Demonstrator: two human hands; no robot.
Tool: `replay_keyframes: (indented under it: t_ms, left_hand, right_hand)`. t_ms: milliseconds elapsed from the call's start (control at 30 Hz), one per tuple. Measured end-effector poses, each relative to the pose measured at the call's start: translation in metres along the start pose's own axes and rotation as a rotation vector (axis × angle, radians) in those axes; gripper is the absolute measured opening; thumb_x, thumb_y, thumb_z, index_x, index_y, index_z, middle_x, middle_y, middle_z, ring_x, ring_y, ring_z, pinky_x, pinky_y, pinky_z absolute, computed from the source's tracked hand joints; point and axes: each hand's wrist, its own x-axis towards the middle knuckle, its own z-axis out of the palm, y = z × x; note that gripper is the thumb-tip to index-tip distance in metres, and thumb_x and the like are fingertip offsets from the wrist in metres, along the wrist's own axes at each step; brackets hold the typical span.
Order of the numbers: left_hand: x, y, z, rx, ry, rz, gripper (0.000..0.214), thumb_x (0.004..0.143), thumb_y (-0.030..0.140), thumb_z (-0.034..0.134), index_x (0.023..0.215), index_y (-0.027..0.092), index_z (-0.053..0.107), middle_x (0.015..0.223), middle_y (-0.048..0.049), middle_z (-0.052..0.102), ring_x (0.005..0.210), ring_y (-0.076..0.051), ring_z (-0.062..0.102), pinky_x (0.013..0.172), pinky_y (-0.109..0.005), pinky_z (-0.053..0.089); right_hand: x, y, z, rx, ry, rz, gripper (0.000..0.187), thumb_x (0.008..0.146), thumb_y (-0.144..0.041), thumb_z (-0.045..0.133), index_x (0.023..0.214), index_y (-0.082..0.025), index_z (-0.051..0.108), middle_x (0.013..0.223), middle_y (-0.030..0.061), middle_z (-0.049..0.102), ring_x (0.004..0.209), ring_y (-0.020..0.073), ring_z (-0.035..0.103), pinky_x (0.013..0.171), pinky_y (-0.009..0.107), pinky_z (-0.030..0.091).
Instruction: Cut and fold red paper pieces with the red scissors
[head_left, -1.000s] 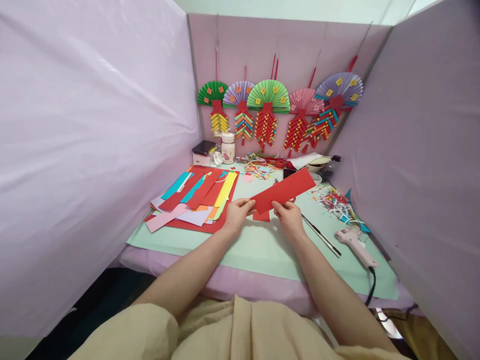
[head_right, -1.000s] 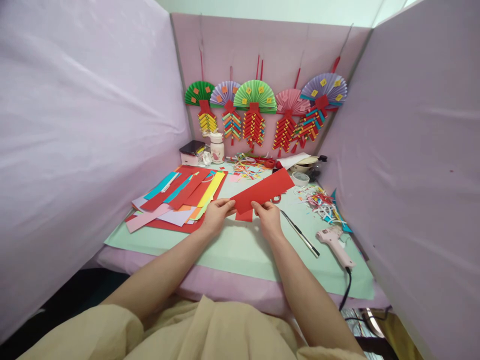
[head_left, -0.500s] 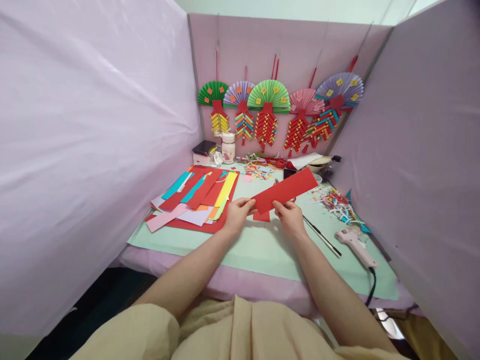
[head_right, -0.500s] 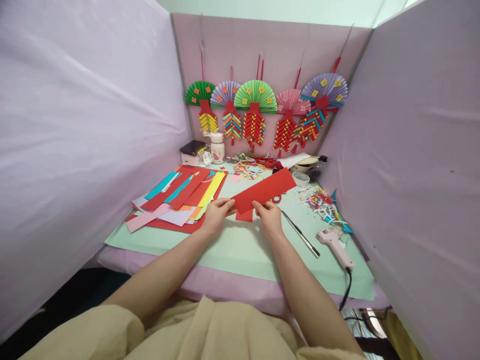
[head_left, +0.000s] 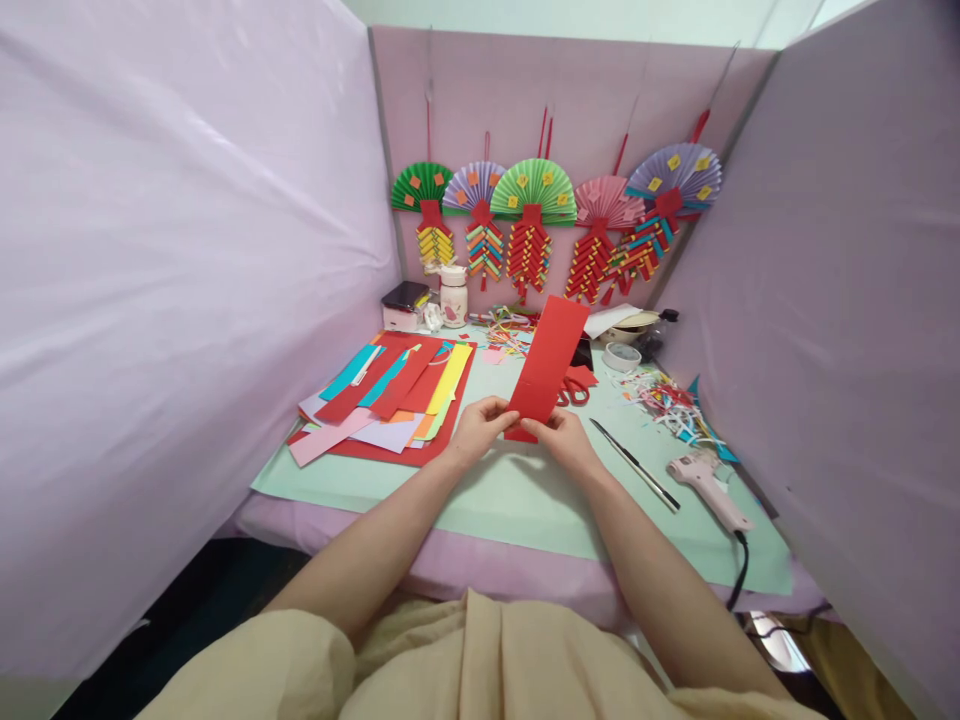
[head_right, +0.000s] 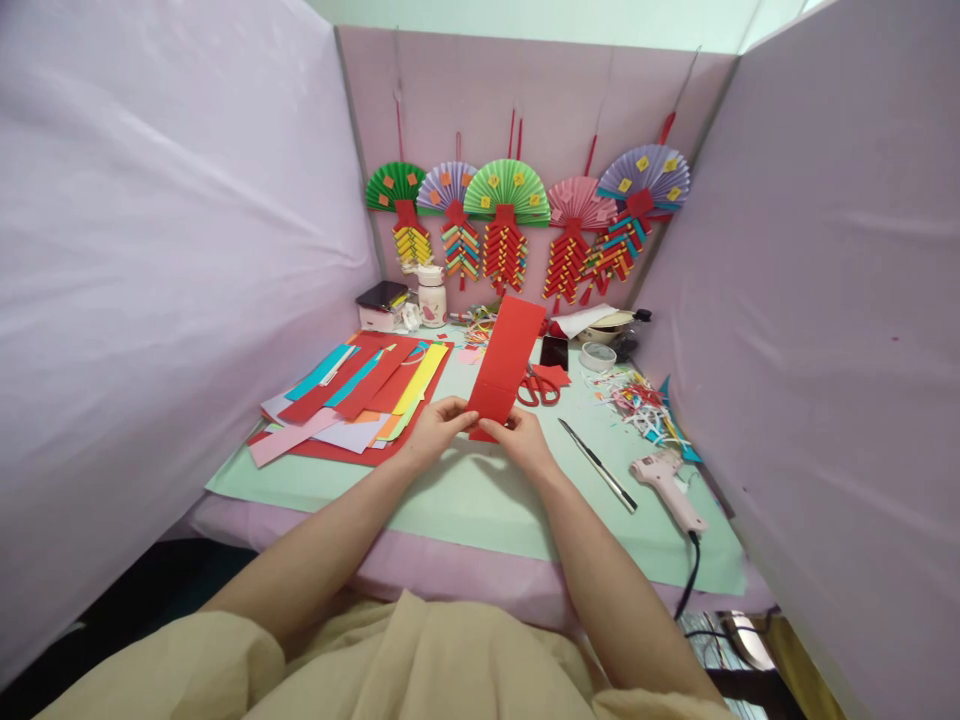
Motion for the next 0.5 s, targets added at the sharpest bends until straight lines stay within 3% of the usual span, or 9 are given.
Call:
replay_keyframes:
  t_ms: [133,333,500]
  left_hand:
    - [-0.002,-0.002,0.003,0.099,-0.028,-0.02,0.025,0.074,0.039,0.065,0.078,0.015,0.061,0.074,-0.0004,0.064,0.068,-0.013,0.057,0.065,-0.026,0.043]
    - [-0.004,0.0,0.004,0.304,0.056,0.006,0.026,0.075,0.037,0.061,0.06,0.016,0.055,0.06,0.0023,0.058,0.06,-0.012,0.05,0.059,-0.024,0.037]
    - [-0.003,0.0,0.004,0.32,0.083,0.019,0.027,0.074,0.036,0.061,0.058,0.017,0.054,0.057,0.0033,0.055,0.057,-0.011,0.047,0.056,-0.024,0.035]
  right_hand:
    - [0.0,0.005,0.001,-0.114,0.073,-0.007,0.025,0.073,-0.036,0.066,0.087,-0.016,0.073,0.084,0.0065,0.073,0.079,0.0234,0.067,0.07,0.033,0.051]
    - [0.005,0.014,-0.003,-0.204,0.108,0.038,0.031,0.071,-0.039,0.065,0.088,-0.014,0.071,0.079,0.0062,0.07,0.071,0.0198,0.061,0.061,0.029,0.047]
    - [0.007,0.016,-0.007,-0.261,0.221,0.088,0.029,0.063,-0.042,0.072,0.062,-0.016,0.059,0.059,-0.0016,0.056,0.056,0.0126,0.047,0.053,0.025,0.037]
